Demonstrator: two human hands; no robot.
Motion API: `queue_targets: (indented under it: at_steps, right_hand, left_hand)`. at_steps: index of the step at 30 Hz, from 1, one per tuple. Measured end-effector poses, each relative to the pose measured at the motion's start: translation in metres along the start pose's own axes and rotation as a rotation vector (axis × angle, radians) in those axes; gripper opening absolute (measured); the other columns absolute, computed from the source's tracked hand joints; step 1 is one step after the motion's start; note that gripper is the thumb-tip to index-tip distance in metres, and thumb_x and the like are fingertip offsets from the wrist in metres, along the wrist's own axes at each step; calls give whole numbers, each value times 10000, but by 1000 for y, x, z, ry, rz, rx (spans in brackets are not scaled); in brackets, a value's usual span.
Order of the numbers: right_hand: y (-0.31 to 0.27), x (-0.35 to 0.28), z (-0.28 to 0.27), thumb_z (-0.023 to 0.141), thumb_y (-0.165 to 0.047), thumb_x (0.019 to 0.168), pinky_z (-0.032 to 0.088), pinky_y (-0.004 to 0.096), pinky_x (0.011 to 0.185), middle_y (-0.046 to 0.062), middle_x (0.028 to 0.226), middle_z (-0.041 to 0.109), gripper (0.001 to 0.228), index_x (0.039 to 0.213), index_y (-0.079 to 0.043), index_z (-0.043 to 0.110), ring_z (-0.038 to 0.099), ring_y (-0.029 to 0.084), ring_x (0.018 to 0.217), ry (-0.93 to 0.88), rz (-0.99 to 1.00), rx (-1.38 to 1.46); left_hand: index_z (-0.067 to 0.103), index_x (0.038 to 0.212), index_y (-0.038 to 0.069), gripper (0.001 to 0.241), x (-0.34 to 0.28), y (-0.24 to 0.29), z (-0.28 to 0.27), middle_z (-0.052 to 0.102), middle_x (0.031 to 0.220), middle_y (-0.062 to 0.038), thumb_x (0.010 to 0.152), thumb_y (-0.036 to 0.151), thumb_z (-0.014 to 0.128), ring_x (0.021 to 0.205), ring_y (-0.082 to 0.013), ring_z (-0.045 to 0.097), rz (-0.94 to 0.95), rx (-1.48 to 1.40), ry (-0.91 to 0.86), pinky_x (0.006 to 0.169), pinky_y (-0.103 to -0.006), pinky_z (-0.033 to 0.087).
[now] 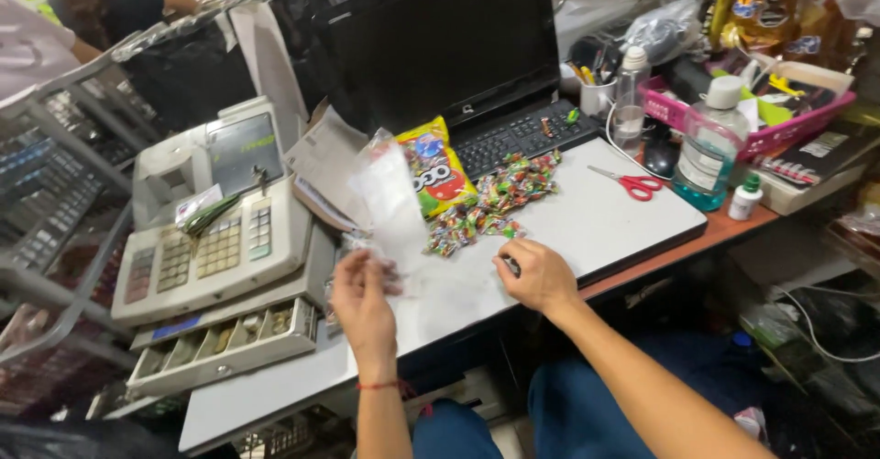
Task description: Bagging small individual candies into small plastic bags at a checkout counter.
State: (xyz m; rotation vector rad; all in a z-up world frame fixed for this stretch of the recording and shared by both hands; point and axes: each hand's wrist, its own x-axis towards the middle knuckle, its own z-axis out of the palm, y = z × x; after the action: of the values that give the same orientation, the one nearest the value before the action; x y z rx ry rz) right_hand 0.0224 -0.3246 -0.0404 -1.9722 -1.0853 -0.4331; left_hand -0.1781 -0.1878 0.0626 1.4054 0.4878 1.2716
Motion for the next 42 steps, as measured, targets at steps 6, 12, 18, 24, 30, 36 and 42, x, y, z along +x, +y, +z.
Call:
queue_targets:
  at_steps: [6,12,18,24,30,36,42]
  right_hand:
    - [-30,26,-41,752,-577,711,386,503,1165,83,1574,490,986,1542,-195,385,495,266,1422,-509,87,715]
    - [-66,26,-18,836,-25,805,543,220,661,47,815,766,198,997,-1,794,667,95,688,-356,366,1053]
    - [-84,29,-49,894,-198,802,364,243,475,-25,601,623,149,788,-89,795,438,57,502,-668,362,667]
    - [-55,8,-39,874,-109,740,565,250,876,29,1046,821,334,1066,-66,814,724,113,927,-791,252,820]
    - [-52,9,-55,688,-81,944,547,282,643,95,780,721,105,1010,-7,718,662,162,641,-646,473,994]
    - [-76,37,-90,776,-198,922,287,263,372,-10,525,499,142,950,-61,749,409,91,390,-803,523,683]
    - [-8,27,-70,794,3,793,439,179,461,129,787,779,269,1061,28,788,571,72,507,-628,628,837]
  left_hand:
    - [600,1095,2,134,-26,-26,-20,541,719,-110,1020,110,572,576,-231,542,-392,-354,-241,494,-337,479]
    - [636,1176,-31,517,-30,4,-17,617,722,-139,953,431,579,595,-202,610,-535,-186,-357,512,-315,546]
    - [796,1134,102,449,-38,23,-16,778,1007,17,727,286,843,910,-87,637,-325,458,-467,870,-236,504]
    - [745,954,8,168,-49,-15,-25,768,786,-129,906,169,735,679,-182,679,-400,-48,-285,653,-274,489]
    - [711,946,-46,146,-48,-24,-42,796,906,-262,808,-61,757,791,-287,756,-542,-193,-215,741,-353,617]
    - [800,969,-48,203,-43,-20,-21,732,656,-137,810,-81,680,516,-155,604,-477,7,-379,515,-264,488]
    - [767,1108,-53,241,-29,-39,-12,734,822,-91,874,-50,709,710,-119,652,-526,-4,-270,665,-251,576]
